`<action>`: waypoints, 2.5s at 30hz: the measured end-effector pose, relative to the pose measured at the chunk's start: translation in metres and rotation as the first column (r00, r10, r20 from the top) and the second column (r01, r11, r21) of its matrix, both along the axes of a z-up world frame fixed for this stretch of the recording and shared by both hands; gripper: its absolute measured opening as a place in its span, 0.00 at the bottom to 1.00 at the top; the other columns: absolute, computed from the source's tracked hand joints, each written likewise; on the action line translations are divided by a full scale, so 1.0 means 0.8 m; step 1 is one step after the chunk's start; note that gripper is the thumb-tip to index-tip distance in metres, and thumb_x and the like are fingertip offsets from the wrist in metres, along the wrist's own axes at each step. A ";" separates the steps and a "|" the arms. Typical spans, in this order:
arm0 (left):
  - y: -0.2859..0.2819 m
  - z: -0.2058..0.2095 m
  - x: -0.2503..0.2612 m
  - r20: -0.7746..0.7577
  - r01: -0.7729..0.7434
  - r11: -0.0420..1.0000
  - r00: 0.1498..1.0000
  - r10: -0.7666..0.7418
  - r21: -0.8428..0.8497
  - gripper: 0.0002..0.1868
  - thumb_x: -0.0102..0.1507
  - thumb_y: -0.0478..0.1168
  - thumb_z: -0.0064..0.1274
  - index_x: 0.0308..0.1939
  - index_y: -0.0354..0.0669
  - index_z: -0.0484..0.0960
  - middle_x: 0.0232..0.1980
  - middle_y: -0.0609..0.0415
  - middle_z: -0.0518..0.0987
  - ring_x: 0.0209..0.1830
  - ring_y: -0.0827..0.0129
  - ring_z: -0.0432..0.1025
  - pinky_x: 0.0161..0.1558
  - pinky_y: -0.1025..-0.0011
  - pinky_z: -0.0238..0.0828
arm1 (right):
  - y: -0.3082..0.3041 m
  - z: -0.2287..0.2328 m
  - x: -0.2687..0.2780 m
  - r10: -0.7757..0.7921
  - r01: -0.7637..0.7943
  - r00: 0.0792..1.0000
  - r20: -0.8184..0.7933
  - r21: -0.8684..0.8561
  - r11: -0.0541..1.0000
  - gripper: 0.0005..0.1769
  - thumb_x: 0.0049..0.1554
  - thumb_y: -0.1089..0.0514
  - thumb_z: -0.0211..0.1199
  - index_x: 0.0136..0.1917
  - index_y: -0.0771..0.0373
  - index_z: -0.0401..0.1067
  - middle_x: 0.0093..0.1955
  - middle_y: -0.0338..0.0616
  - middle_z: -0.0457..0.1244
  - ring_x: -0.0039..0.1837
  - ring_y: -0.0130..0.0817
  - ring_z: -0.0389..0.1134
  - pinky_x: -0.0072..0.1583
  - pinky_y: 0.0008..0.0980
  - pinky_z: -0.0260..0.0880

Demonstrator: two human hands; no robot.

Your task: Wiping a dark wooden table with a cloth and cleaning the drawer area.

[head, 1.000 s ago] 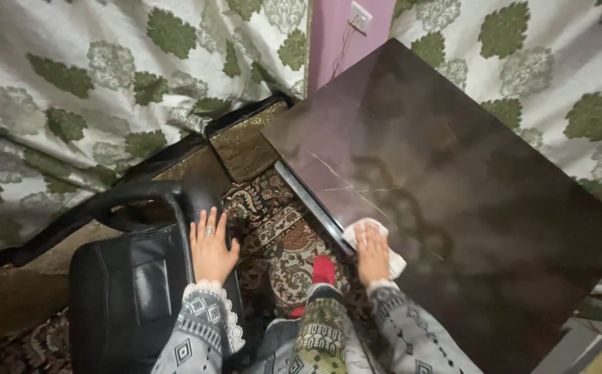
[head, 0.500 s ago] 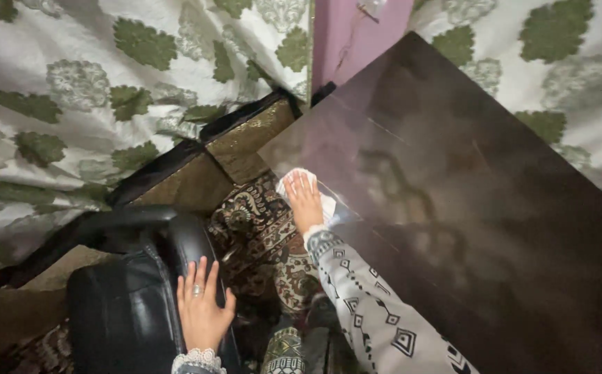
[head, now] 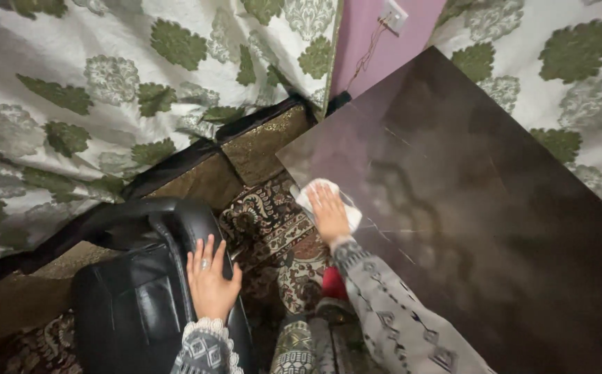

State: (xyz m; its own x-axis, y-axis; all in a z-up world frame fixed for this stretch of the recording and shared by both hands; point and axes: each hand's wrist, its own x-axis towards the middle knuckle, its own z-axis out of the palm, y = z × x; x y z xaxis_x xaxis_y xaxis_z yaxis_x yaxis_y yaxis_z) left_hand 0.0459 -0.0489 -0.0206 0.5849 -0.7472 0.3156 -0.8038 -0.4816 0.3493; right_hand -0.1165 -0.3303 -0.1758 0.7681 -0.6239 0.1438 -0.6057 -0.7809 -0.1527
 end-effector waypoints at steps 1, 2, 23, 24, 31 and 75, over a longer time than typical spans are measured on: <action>-0.003 -0.004 0.003 0.003 -0.001 1.000 1.000 0.001 -0.019 0.30 0.55 0.43 0.59 0.63 0.43 0.79 0.75 0.48 0.69 0.79 0.53 0.57 0.78 0.52 0.47 | 0.014 0.005 -0.028 -0.001 -0.001 0.999 0.052 0.030 1.000 0.38 0.63 0.59 0.47 0.84 0.52 0.45 0.86 0.47 0.41 0.86 0.44 0.38 0.81 0.47 0.33; -0.006 -0.008 0.006 0.006 -0.002 0.999 1.000 0.002 -0.040 0.30 0.55 0.43 0.59 0.63 0.43 0.79 0.75 0.48 0.69 0.79 0.53 0.57 0.78 0.52 0.46 | 0.026 0.010 -0.057 -0.002 -0.004 0.994 0.105 0.057 0.998 0.34 0.65 0.55 0.46 0.83 0.52 0.46 0.85 0.48 0.41 0.85 0.46 0.38 0.80 0.49 0.34; -0.033 -0.053 0.049 0.049 0.028 0.999 0.998 -0.026 -0.040 0.30 0.55 0.46 0.60 0.61 0.41 0.80 0.74 0.44 0.69 0.79 0.50 0.54 0.78 0.51 0.42 | 0.180 -0.021 -0.395 -0.332 0.332 0.943 0.007 -0.057 0.942 0.35 0.63 0.44 0.45 0.80 0.54 0.49 0.82 0.50 0.45 0.83 0.48 0.42 0.78 0.47 0.41; -0.030 -0.051 0.045 0.048 0.035 0.999 0.998 -0.034 -0.037 0.30 0.55 0.46 0.60 0.61 0.41 0.80 0.74 0.44 0.69 0.79 0.50 0.54 0.78 0.51 0.42 | 0.166 -0.019 -0.377 -0.340 0.339 0.941 0.006 -0.054 0.939 0.35 0.63 0.44 0.45 0.80 0.54 0.49 0.82 0.50 0.45 0.83 0.48 0.42 0.78 0.47 0.41; -0.011 -0.028 0.035 0.100 -0.017 1.000 0.995 0.014 0.019 0.29 0.57 0.46 0.58 0.62 0.42 0.79 0.75 0.47 0.69 0.81 0.52 0.55 0.79 0.51 0.45 | 0.056 0.006 -0.238 -0.369 0.387 0.918 0.146 -0.127 0.913 0.35 0.62 0.42 0.50 0.79 0.53 0.56 0.81 0.49 0.51 0.82 0.47 0.49 0.77 0.50 0.46; -0.416 -0.147 0.067 -0.373 0.531 0.337 0.821 -0.433 0.778 0.86 0.41 0.85 0.62 0.80 0.51 0.19 0.83 0.39 0.18 0.83 0.40 0.17 0.71 0.30 0.27 | -0.141 0.038 -0.149 -0.972 0.968 0.234 0.019 -0.102 0.231 0.39 0.61 0.48 0.47 0.77 0.77 0.56 0.81 0.66 0.47 0.83 0.61 0.43 0.80 0.55 0.34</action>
State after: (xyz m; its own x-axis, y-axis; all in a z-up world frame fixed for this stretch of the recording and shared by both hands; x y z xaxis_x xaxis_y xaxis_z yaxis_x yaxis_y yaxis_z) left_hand 0.0997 -0.3816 -0.1386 0.0169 -0.7686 -0.6395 -0.9891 -0.1063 0.1017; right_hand -0.2355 -0.4435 -0.1455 -0.4101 -0.8846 0.2218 -0.9119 0.4018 -0.0836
